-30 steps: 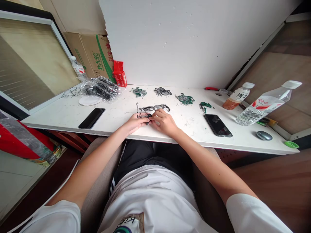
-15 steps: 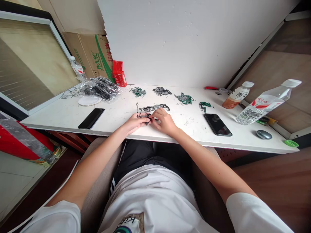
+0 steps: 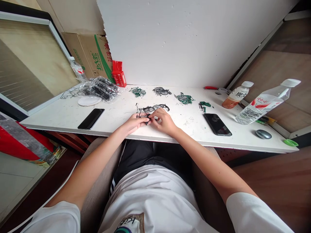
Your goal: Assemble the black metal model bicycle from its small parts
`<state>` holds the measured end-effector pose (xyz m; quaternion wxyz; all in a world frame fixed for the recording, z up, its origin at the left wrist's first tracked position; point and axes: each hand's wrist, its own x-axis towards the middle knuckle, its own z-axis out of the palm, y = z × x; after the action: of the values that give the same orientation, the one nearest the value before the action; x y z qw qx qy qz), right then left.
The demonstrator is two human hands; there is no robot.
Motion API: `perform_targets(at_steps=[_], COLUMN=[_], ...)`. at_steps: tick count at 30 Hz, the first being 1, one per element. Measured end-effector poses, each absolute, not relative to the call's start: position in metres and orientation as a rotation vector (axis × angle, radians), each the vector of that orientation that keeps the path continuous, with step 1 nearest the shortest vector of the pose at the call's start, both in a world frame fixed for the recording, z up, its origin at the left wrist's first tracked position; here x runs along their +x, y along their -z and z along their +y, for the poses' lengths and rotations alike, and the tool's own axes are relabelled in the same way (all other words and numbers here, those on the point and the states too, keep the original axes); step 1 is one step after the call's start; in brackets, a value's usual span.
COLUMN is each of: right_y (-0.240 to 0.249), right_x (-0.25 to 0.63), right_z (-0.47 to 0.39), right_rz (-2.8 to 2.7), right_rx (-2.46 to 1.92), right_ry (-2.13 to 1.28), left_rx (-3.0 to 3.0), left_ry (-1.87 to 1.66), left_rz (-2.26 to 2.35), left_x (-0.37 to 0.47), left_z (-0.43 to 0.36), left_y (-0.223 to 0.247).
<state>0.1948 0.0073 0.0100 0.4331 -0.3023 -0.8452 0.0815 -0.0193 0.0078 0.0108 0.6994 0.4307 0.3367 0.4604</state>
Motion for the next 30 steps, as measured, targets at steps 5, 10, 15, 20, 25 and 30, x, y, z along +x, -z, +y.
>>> perform_targets(at_steps=[5, 10, 15, 20, 25, 30], right_y=[-0.01, -0.009, -0.009, -0.013, -0.014, -0.001], right_x=[0.195, 0.194, 0.194, 0.196, 0.202, 0.203], right_z=[0.009, 0.01, 0.009, 0.008, 0.014, 0.019], right_rz=[-2.038, -2.032, -2.038, -1.963, -1.985, -2.207], right_rx=[-0.742, -0.737, -0.746, -0.747, -0.923, -1.032], right_ry=[-0.396, -0.417, -0.409, -0.341, -0.154, 0.047], left_rx=[0.968, 0.967, 0.966, 0.964, 0.87, 0.863], left_ry=[-1.016, -1.016, -1.016, -1.011, -1.068, -1.126], left_rz=[0.736, 0.733, 0.731, 0.701, 0.725, 0.706], left_x=[-0.02, -0.02, -0.019, -0.02, -0.021, -0.019], left_z=[0.008, 0.008, 0.007, 0.008, 0.01, 0.007], left_y=[-0.011, -0.012, -0.012, -0.012, -0.012, -0.015])
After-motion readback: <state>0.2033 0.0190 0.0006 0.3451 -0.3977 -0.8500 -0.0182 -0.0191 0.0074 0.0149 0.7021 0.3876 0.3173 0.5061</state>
